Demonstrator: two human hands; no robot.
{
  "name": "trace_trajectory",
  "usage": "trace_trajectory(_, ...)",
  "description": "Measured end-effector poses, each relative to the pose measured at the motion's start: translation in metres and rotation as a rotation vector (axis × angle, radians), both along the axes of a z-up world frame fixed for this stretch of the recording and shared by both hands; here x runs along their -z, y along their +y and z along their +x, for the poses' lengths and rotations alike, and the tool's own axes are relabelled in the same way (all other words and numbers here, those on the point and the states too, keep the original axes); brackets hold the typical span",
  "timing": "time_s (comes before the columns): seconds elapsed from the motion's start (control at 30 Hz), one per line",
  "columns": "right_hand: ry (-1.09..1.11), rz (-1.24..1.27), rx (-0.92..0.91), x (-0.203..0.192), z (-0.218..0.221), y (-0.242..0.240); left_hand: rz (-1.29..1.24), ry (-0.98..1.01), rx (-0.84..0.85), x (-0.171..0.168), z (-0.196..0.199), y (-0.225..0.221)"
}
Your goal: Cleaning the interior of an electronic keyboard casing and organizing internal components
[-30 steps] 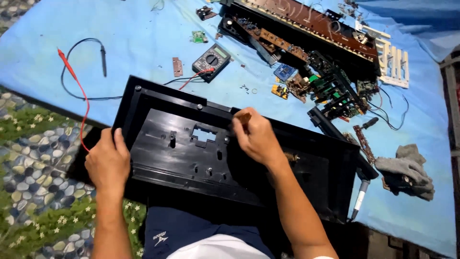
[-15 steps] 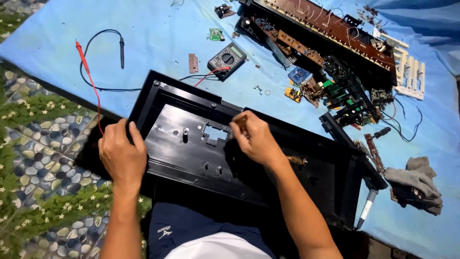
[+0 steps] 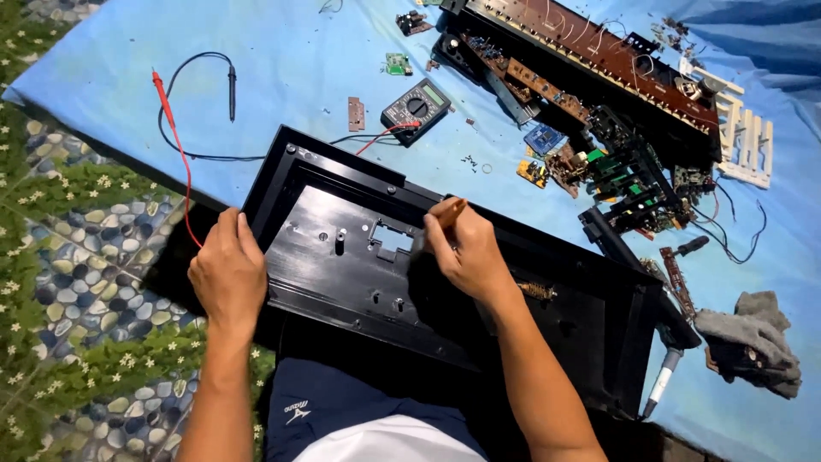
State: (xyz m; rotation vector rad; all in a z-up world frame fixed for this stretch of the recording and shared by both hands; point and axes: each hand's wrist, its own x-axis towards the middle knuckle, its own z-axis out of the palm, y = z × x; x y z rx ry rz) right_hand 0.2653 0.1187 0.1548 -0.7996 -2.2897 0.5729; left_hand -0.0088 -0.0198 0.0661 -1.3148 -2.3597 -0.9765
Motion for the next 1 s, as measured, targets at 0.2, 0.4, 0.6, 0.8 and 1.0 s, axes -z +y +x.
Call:
trace_trajectory(0.2, 0.022, -0.004, -0.052, 0.010, 0.002, 0.004, 0.028, 0.006, 0.007, 0.008, -0.002, 0.004)
trace_trajectory(0.4, -0.209, 0.081, 0.074, 0.007, 0.024, 0.011, 0.025, 0.024, -0.020, 0.014, -0.004, 0.002)
trace_trajectory(0.6, -0.065, -0.065, 0.074, -0.004, 0.029, 0.009, 0.023, 0.034, -0.027, 0.018, -0.005, 0.002)
trace_trajectory(0.8, -0.435, -0.023, 0.130, 0.022, 0.063, 0.017, -0.004, 0.043, -0.031, 0.016, -0.002, 0.003)
trace_trajectory(1.0, -0.235, -0.023, 0.191, -0.013, 0.064, 0.007, 0.007, 0.032, -0.010, 0.014, 0.000, 0.004)
